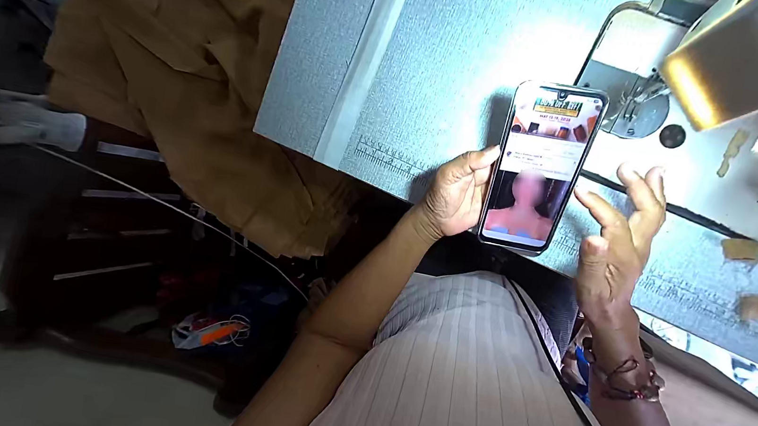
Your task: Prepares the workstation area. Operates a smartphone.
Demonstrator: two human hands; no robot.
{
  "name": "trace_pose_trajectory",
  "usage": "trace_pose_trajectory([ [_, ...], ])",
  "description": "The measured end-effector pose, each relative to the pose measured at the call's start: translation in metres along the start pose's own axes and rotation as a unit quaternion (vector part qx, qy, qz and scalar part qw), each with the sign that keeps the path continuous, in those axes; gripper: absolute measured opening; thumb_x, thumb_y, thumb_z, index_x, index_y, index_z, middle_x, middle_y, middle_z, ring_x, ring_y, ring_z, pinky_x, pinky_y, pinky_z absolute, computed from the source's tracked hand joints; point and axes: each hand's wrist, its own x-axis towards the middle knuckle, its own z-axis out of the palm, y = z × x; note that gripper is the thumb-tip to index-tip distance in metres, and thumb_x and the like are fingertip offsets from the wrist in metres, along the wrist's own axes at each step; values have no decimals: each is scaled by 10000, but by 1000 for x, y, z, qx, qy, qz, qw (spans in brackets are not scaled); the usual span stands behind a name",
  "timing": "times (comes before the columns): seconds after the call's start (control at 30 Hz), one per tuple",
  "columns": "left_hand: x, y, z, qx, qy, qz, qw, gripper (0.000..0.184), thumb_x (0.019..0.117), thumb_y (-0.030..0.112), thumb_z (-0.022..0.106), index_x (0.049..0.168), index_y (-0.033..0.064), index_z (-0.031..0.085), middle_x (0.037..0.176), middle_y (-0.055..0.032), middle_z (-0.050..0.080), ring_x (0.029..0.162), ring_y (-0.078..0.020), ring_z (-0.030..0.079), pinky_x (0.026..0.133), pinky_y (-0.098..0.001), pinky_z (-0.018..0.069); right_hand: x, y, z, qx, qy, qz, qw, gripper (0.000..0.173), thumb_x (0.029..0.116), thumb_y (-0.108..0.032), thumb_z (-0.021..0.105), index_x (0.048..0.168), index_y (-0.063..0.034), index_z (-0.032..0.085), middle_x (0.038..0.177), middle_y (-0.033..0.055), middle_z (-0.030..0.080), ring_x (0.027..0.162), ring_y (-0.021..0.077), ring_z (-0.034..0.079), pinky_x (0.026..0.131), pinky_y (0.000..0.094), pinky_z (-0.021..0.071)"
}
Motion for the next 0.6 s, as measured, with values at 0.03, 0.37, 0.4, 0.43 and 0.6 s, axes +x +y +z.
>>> trace_pose_trajectory([
  [0.03, 0, 0, -1, -3, -7, 0, 1000, 394, 1034, 276, 301, 1193, 103, 618, 1117, -55, 734, 1083, -167, 700, 951, -358, 559, -1, 0, -1, 4, 2, -1, 1000, 641, 1080, -569, 255, 1281, -96, 638, 1558, 223, 406, 1566, 362, 151, 1275, 506, 100],
  [0.37, 0, -1, 0, -11, 5, -3, 1000, 348, 1023, 282, 356, 1190, 137, 624, 1138, -42, 735, 1101, -154, 696, 951, -345, 560, -16, 1, -7, 30, 30, -19, 999, 607, 1077, -581, 283, 1207, -154, 695, 1530, 112, 476, 1558, 280, 211, 1273, 477, 148],
  [0.4, 0, -1, -1, -14, 3, -3, 1000, 344, 1020, 286, 369, 1186, 136, 630, 1133, -45, 737, 1097, -157, 698, 948, -349, 562, -16, 1, -8, 32, 27, -25, 999, 604, 1077, -582, 283, 1193, -163, 703, 1531, 106, 475, 1559, 279, 207, 1274, 479, 142],
  [0.43, 0, -1, -1, -15, 1, -5, 1000, 343, 1018, 289, 377, 1184, 137, 635, 1128, -45, 742, 1092, -158, 703, 943, -350, 566, -17, 1, -8, 37, 25, -32, 999, 597, 1076, -582, 289, 1171, -176, 717, 1532, 95, 473, 1561, 274, 198, 1277, 481, 132],
  [0.6, 0, -1, -1, -25, -11, -6, 1000, 355, 1023, 278, 369, 1169, 138, 661, 1120, -35, 747, 1083, -140, 704, 934, -330, 568, -21, 0, -9, 38, 4, -74, 997, 548, 1075, -566, 334, 1024, -217, 755, 1550, 55, 463, 1575, 280, 137, 1277, 518, 69],
])
